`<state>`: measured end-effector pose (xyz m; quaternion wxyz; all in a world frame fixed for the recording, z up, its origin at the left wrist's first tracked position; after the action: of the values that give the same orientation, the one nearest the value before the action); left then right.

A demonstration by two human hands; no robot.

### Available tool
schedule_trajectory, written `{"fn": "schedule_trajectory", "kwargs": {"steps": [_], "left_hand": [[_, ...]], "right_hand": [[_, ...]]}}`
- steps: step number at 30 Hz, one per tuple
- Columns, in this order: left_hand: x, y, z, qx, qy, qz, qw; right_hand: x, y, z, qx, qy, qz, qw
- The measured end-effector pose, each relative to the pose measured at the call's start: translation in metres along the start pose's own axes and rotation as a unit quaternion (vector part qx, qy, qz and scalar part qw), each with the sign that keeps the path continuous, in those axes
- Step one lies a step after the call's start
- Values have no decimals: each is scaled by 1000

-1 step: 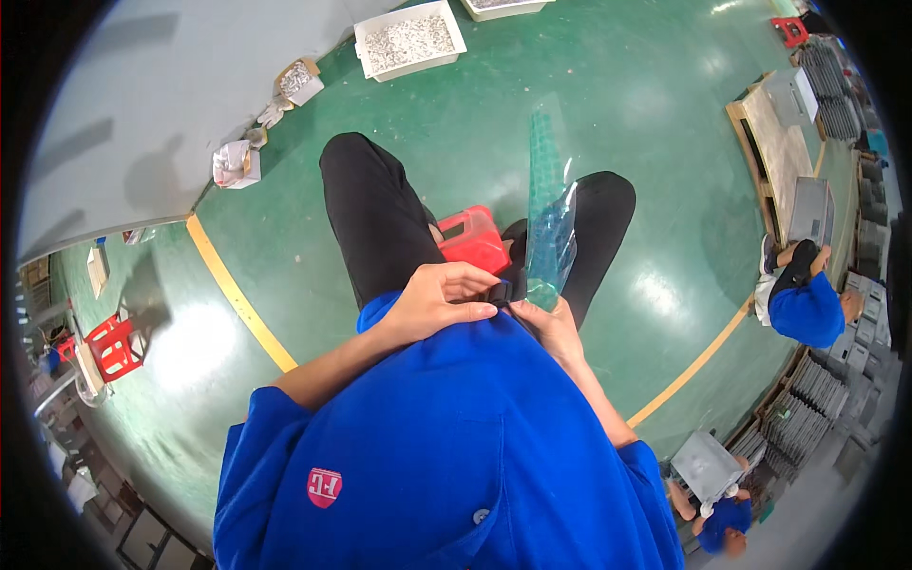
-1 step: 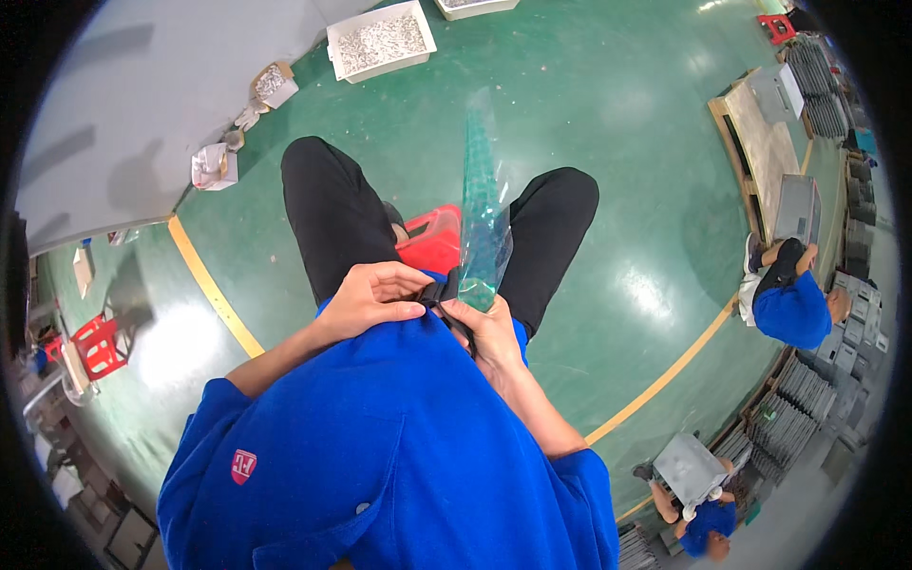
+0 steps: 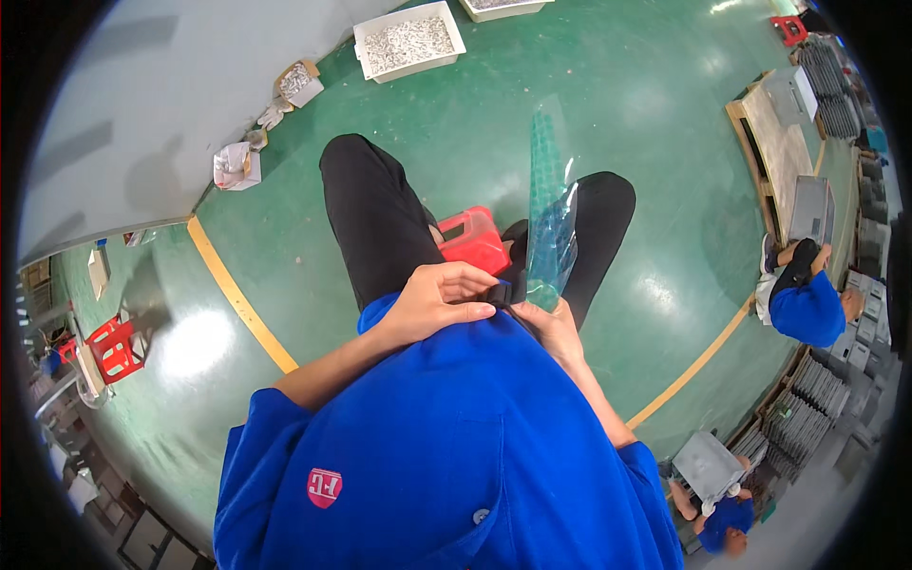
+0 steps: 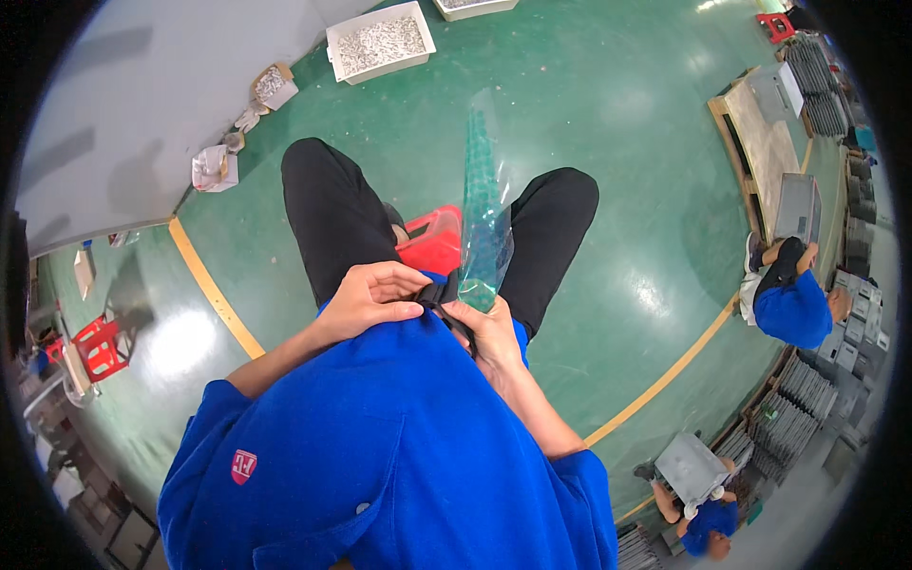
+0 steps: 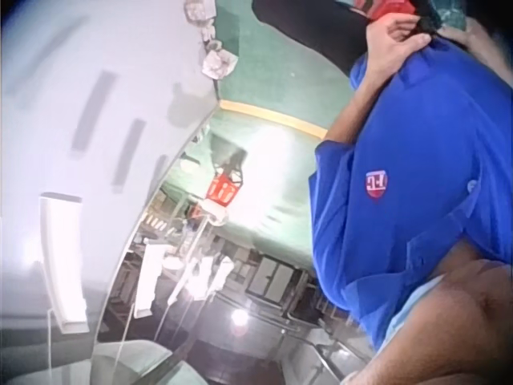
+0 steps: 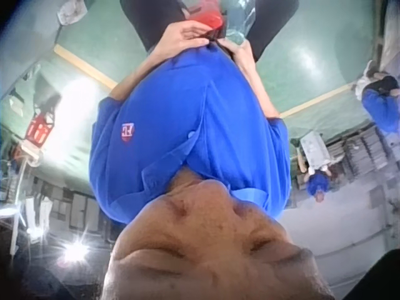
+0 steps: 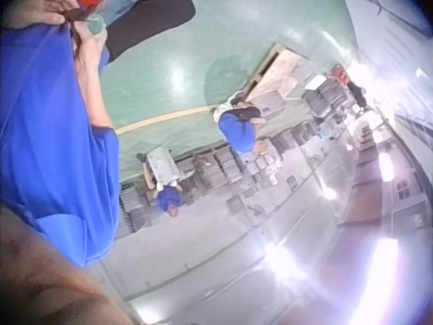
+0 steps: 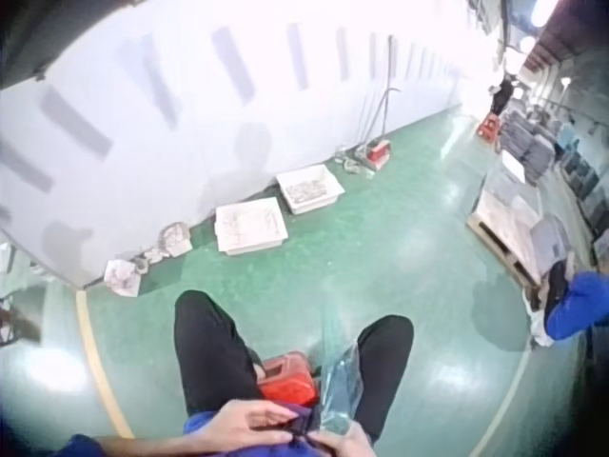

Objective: The recorder is inspecting plastic fabrication parts and adjusting their work belt while in a factory setting.

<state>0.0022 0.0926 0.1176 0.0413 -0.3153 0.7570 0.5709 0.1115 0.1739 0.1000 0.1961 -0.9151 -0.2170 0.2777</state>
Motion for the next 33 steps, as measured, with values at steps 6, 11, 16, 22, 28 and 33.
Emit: {"fn": "schedule_trajectory", "kwargs": {"steps": [6, 11, 16, 22, 28, 33], "left_hand": [[2, -5, -1, 30, 9, -13, 999], [-6, 0, 3, 10, 3, 10, 1000], [-8, -5, 6, 2, 0, 10, 1000], [-11, -10, 5, 1, -38, 18, 999], [-11, -12, 6, 44, -40, -57, 997], [-11, -22, 12, 27, -68, -58, 996]], "right_hand": [[1, -2, 0, 18, -3, -8, 1000], [5, 0, 1, 37, 5, -37, 999], [5, -8, -3, 56, 34, -45, 997], [6, -11, -10, -10, -31, -84, 996], [6, -9, -5, 26, -32, -56, 998], [-5, -12, -2, 30, -36, -50, 998]]}}
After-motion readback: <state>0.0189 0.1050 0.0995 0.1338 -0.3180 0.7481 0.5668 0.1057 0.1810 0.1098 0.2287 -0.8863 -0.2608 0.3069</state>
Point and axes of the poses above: each hand's wrist, its own z-axis towards the middle knuckle, its own x-axis out of the back of the hand, y = z × x, the point moved 9 cm from there along z, towards the middle knuckle, and after that the axes turned 4 degrees about -x, right-handed, at the moved point
